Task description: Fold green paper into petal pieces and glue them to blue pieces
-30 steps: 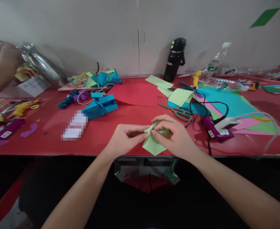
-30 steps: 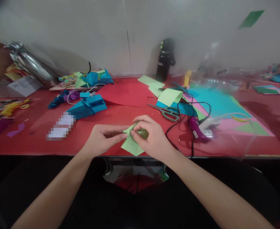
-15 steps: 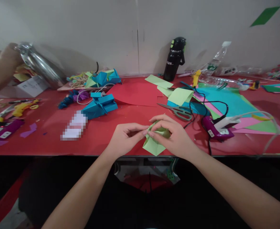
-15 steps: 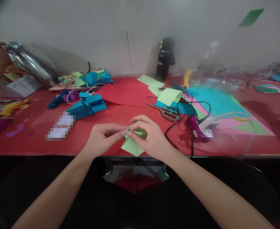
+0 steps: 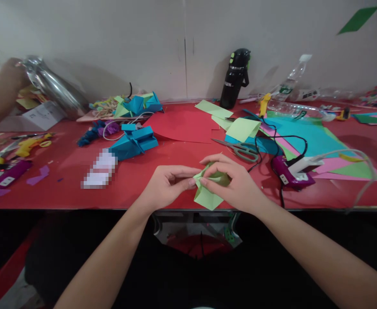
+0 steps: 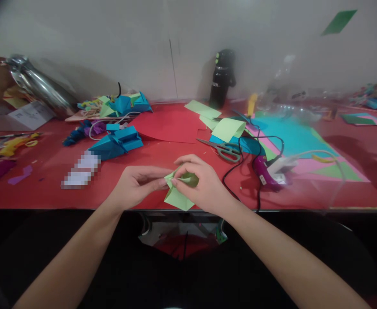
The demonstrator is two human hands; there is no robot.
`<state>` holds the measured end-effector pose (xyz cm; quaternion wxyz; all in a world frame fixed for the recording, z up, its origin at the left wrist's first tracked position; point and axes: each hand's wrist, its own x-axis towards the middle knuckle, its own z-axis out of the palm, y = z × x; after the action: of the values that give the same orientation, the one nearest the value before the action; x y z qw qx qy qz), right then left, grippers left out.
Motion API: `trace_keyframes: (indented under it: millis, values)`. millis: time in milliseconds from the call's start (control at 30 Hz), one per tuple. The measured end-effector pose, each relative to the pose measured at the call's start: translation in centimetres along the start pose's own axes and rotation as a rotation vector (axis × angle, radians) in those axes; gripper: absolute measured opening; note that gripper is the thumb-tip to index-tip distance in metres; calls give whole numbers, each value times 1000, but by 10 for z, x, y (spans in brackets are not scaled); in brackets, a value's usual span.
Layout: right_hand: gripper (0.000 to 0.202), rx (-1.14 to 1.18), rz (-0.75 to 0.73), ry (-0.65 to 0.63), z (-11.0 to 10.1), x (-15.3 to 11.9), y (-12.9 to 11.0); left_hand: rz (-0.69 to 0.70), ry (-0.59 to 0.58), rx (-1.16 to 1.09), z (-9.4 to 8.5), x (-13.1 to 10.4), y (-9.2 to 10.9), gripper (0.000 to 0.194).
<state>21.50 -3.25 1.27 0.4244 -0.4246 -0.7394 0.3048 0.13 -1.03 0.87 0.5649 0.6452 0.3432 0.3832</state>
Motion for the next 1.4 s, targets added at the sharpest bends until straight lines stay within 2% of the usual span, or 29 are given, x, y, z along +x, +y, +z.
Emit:
trace_keyframes:
  millis: [267,733,1067,1400]
  values:
    - [6,34,3,-50,0,0,-1,36,30,-8,1,1,-2,21]
    - [3,13,22,32,4,-1,-6,88,96,54,8,-3,-1,23]
    - [4,5,-10,84,2,-1,-6,180,217,105,14,-3,-6,19]
    - [4,-14,-16,80,1,-1,-5,196,198,107,15,-3,-4,18]
